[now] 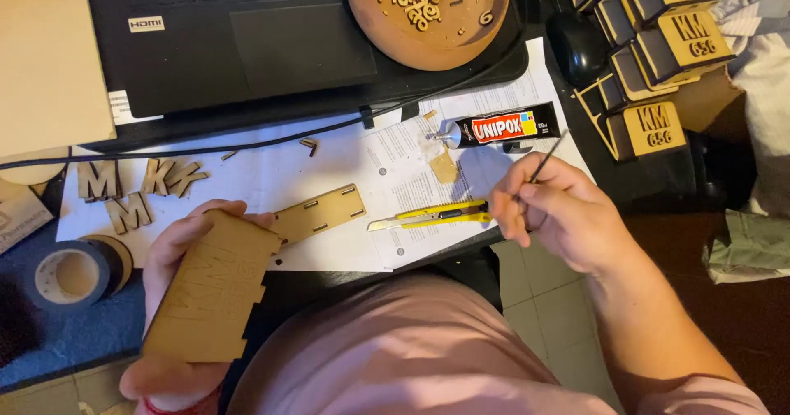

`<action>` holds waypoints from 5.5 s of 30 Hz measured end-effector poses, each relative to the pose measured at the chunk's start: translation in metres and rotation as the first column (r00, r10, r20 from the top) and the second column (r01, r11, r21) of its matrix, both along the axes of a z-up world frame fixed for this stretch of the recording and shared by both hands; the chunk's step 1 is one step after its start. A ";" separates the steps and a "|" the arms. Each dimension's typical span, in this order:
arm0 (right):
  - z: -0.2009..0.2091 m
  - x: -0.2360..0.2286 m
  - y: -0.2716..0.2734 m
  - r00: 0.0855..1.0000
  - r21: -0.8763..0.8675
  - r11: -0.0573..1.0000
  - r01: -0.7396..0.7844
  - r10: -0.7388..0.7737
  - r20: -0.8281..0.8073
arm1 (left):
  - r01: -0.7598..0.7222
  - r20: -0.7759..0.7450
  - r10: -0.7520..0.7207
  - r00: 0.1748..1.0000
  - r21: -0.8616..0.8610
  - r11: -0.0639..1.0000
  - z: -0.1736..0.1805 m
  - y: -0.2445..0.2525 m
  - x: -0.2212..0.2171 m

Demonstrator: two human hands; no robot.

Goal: The person assembles a wooden puzzle box by inserting small wooden sticks into slots on a larger wooden piece. They use a small stick to apply glue from a tube to the slots before inserting the pieces. The person then places the assembled box onto a laser cutter machine.

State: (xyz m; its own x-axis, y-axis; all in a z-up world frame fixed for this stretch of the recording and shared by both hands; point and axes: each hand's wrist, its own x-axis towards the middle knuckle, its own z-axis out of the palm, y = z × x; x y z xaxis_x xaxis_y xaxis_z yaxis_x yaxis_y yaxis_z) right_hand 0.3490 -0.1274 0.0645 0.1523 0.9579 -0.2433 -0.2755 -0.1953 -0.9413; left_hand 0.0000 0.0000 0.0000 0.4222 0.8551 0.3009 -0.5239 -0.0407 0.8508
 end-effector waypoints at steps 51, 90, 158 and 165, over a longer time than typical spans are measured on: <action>-0.023 -0.036 0.052 0.749 0.150 0.903 0.402 -0.418 0.515 | 0.028 0.041 -0.020 0.999 -0.194 0.981 0.005 0.001 -0.008; -0.031 -0.014 0.049 -0.060 0.267 0.865 -0.425 -0.321 0.945 | 0.011 0.048 -0.004 0.999 -0.153 0.988 0.010 -0.002 -0.005; 0.051 -0.092 -0.085 0.341 0.634 0.740 -0.223 -0.550 0.762 | -0.121 -0.139 0.103 0.985 -0.125 0.985 0.063 -0.144 0.059; 0.047 -0.085 -0.079 0.332 0.676 0.673 -0.301 -0.591 0.736 | -0.080 -0.065 0.068 0.996 -0.200 0.976 0.061 -0.143 0.058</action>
